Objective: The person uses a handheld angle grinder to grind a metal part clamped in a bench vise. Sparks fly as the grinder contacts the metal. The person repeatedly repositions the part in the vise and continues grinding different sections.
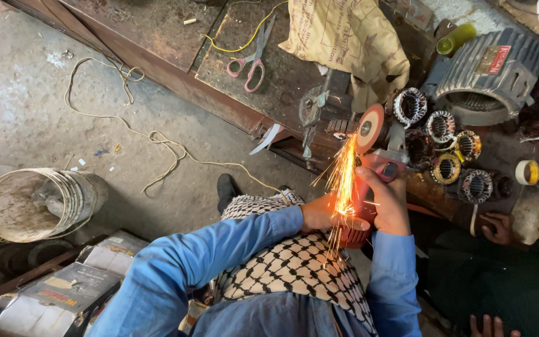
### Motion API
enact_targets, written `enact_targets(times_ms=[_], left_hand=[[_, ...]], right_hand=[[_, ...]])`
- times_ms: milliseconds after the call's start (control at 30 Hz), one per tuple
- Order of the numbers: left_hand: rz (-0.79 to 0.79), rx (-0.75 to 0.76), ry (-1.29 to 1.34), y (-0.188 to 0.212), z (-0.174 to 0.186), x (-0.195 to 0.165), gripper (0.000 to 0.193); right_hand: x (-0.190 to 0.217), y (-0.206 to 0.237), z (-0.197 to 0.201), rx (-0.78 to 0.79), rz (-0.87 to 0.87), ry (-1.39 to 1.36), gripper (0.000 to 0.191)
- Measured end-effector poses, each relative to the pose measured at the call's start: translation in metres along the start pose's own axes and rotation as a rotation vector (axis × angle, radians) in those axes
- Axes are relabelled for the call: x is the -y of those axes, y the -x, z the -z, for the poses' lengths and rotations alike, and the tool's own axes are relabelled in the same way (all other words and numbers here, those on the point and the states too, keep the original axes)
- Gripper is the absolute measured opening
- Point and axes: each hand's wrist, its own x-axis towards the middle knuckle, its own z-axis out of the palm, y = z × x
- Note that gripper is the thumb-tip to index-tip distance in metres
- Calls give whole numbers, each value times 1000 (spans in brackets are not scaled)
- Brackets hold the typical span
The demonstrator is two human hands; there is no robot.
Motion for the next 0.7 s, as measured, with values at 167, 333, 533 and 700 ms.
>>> enact_targets(times_ms=[167,333,533,700], left_hand=[[65,34,-13,7,1,1,66],[35,42,-263,7,6,4,64],[188,-72,-110,2,6,16,71],[232,-82,-103,0,7,16,68]], right_hand=[[0,3,-2,-59,-69,-17,29],[17,14,-15,-18,-11,-57,35],[29,16,-22,-25,-182,-62,31],[32,16,-21,-14,-158,-99,31]])
